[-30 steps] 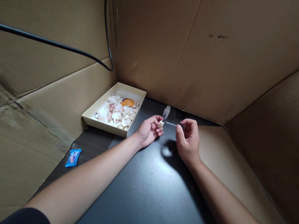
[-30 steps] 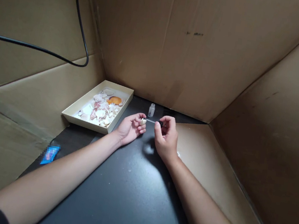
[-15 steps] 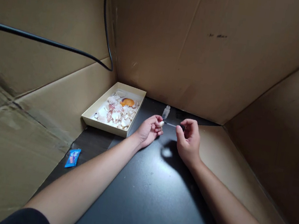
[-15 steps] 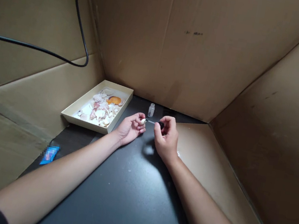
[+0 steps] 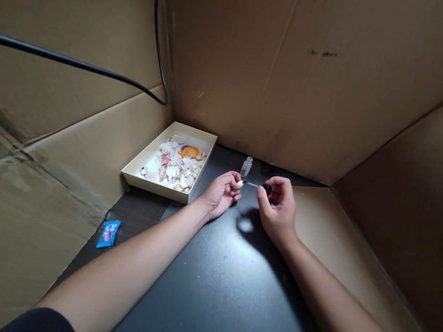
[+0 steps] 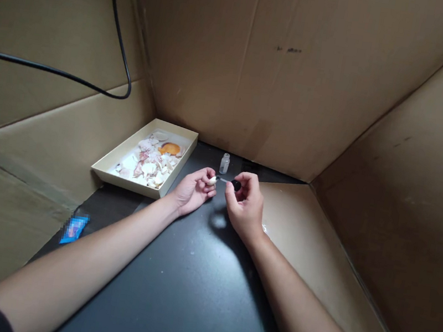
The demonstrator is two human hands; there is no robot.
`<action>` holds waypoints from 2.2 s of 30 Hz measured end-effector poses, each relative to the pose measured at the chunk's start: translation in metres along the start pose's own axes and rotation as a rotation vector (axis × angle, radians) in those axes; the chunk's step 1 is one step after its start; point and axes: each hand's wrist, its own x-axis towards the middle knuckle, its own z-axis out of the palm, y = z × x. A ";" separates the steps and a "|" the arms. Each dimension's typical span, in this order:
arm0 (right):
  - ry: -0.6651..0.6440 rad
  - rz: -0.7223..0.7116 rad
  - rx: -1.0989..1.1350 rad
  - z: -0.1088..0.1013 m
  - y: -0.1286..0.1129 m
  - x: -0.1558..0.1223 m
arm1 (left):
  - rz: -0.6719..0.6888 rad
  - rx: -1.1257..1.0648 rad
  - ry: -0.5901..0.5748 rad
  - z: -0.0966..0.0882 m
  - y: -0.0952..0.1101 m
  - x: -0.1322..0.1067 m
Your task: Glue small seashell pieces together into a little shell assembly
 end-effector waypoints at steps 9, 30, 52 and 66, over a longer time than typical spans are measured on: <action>0.014 -0.007 -0.002 0.000 -0.001 0.001 | 0.001 -0.002 0.004 0.001 0.000 0.000; 0.005 -0.069 -0.061 0.000 0.000 0.001 | -0.021 -0.022 0.031 -0.002 0.000 0.001; 0.013 -0.105 -0.103 -0.001 -0.002 0.001 | -0.029 -0.030 0.030 -0.001 0.001 0.000; 0.007 -0.139 -0.122 -0.002 -0.004 0.001 | -0.028 -0.023 0.014 -0.001 0.001 0.000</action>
